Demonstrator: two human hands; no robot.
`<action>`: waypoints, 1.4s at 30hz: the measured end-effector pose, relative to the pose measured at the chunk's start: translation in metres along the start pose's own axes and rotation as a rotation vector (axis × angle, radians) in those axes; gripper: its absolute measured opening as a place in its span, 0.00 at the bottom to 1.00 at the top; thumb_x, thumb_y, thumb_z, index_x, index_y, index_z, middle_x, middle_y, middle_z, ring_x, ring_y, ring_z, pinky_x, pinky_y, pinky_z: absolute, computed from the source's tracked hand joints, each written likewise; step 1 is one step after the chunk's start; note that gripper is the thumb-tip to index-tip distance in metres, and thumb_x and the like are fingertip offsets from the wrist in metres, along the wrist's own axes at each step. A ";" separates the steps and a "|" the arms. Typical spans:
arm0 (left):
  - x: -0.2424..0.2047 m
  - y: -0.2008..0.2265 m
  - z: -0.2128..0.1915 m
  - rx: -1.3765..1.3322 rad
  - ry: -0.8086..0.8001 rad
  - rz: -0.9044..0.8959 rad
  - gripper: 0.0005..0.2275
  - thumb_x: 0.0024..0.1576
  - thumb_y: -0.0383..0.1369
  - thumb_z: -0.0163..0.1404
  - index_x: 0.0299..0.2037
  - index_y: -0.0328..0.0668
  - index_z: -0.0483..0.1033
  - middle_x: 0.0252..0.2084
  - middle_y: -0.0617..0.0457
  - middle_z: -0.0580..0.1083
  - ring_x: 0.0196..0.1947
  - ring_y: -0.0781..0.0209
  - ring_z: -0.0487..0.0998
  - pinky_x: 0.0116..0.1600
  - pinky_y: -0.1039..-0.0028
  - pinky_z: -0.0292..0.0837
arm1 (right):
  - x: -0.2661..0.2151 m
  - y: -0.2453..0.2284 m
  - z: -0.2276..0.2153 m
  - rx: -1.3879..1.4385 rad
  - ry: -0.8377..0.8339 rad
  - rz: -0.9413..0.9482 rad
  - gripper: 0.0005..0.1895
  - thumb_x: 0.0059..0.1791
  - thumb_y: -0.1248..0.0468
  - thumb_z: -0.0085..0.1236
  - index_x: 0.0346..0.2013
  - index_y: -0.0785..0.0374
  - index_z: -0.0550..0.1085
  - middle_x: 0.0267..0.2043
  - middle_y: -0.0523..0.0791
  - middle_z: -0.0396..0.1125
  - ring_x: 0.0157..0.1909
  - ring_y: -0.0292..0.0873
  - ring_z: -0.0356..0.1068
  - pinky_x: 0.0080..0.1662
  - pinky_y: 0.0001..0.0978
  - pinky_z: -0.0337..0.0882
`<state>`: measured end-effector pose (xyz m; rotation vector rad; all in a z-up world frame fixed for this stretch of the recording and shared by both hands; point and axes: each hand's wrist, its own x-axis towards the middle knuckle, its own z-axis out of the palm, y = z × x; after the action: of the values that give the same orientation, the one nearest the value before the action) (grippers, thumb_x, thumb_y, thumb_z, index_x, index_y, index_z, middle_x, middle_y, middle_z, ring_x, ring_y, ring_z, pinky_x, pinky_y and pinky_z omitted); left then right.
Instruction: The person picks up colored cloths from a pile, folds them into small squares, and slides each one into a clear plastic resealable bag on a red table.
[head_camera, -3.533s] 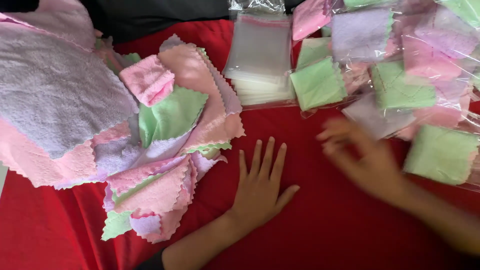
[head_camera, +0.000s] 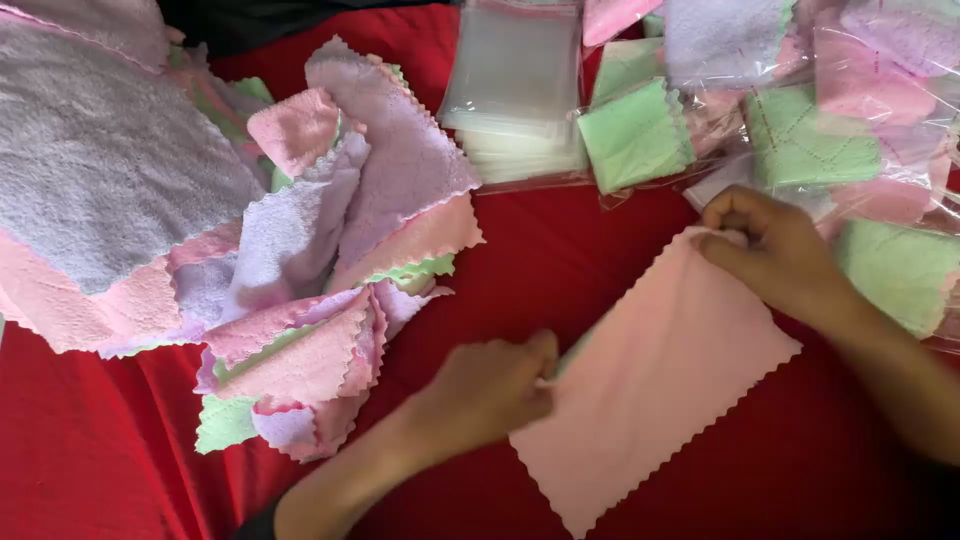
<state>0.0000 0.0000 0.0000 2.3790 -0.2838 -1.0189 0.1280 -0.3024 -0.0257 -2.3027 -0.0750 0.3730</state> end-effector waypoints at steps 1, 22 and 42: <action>0.002 -0.007 -0.006 0.001 0.064 -0.099 0.06 0.56 0.38 0.39 0.41 0.54 0.63 0.29 0.53 0.75 0.34 0.48 0.78 0.40 0.56 0.65 | 0.000 -0.002 -0.001 -0.038 -0.017 0.023 0.05 0.50 0.64 0.60 0.34 0.58 0.72 0.29 0.40 0.65 0.32 0.37 0.59 0.38 0.29 0.57; 0.056 -0.026 0.064 0.299 0.940 0.258 0.29 0.65 0.47 0.43 0.75 0.44 0.57 0.77 0.42 0.55 0.77 0.35 0.51 0.73 0.37 0.41 | -0.046 0.015 0.092 -0.560 -0.084 -0.878 0.32 0.57 0.51 0.39 0.76 0.54 0.56 0.78 0.47 0.49 0.78 0.53 0.46 0.72 0.56 0.43; 0.049 -0.076 0.063 0.670 0.911 -0.475 0.23 0.54 0.63 0.50 0.30 0.54 0.67 0.21 0.63 0.63 0.15 0.64 0.75 0.19 0.74 0.71 | -0.025 0.021 0.063 -0.709 -0.096 -0.569 0.43 0.54 0.37 0.38 0.78 0.53 0.48 0.82 0.45 0.39 0.81 0.48 0.38 0.75 0.51 0.36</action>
<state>-0.0124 0.0201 -0.1077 3.3174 0.3541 0.1396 0.0852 -0.2769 -0.0753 -2.7911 -1.0290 0.1663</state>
